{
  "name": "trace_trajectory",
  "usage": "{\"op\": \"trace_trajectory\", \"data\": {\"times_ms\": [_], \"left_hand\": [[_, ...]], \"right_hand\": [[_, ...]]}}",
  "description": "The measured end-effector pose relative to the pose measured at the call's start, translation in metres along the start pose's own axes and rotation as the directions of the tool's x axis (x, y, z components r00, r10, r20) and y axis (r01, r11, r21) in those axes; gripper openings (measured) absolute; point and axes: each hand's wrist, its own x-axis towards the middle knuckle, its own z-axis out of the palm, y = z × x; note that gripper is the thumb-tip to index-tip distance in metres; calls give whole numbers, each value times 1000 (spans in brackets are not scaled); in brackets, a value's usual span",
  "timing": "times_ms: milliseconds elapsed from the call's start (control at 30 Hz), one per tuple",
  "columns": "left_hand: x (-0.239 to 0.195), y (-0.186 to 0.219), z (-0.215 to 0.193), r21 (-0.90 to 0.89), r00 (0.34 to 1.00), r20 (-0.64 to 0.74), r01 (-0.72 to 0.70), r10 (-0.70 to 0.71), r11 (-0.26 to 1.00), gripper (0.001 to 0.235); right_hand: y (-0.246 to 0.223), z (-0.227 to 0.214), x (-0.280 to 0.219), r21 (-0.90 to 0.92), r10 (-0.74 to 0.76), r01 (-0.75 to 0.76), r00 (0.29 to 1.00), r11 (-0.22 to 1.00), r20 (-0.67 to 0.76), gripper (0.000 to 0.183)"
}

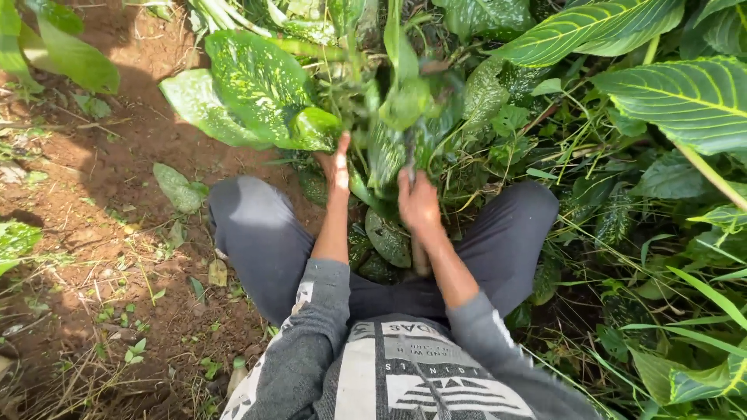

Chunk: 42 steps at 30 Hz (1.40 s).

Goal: Cutting and gathering green plants using a sickle in an agricultural field

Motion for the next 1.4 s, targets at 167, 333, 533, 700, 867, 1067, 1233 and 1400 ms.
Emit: {"op": "trace_trajectory", "data": {"times_ms": [167, 333, 533, 700, 867, 1067, 1233, 1400], "left_hand": [[65, -73, 2, 158, 988, 96, -138, 124, 978, 146], [10, -16, 6, 117, 967, 207, -173, 147, 978, 144], [-11, 8, 20, 200, 990, 129, -87, 62, 976, 143], [6, -6, 24, 53, 980, -158, -117, 124, 992, 130], [-47, 51, 19, 176, 980, -197, 50, -14, 983, 150], [-61, 64, 2, 205, 974, -206, 133, -90, 970, 151], [2, -13, 3, 45, 983, -111, 152, -146, 987, 146], [26, -36, 1, 157, 997, -51, 72, -65, 985, 139]], "right_hand": [[7, 22, -32, -144, 29, -31, 999, 989, -18, 42], [-8, 34, -6, -285, 4, -7, 1000, 959, -12, 37], [18, 49, -6, -275, -286, 236, 945, 932, -158, 22], [47, 1, -1, 141, -147, 218, 908, 966, -392, 24], [71, -53, 31, 127, -52, 128, 873, 984, -484, 36], [44, -28, 44, 318, 84, -53, 993, 947, -84, 53], [49, -23, 35, 247, 146, -158, 987, 956, 67, 49], [31, -8, 82, 107, 150, -148, 989, 983, -15, 62]]}}
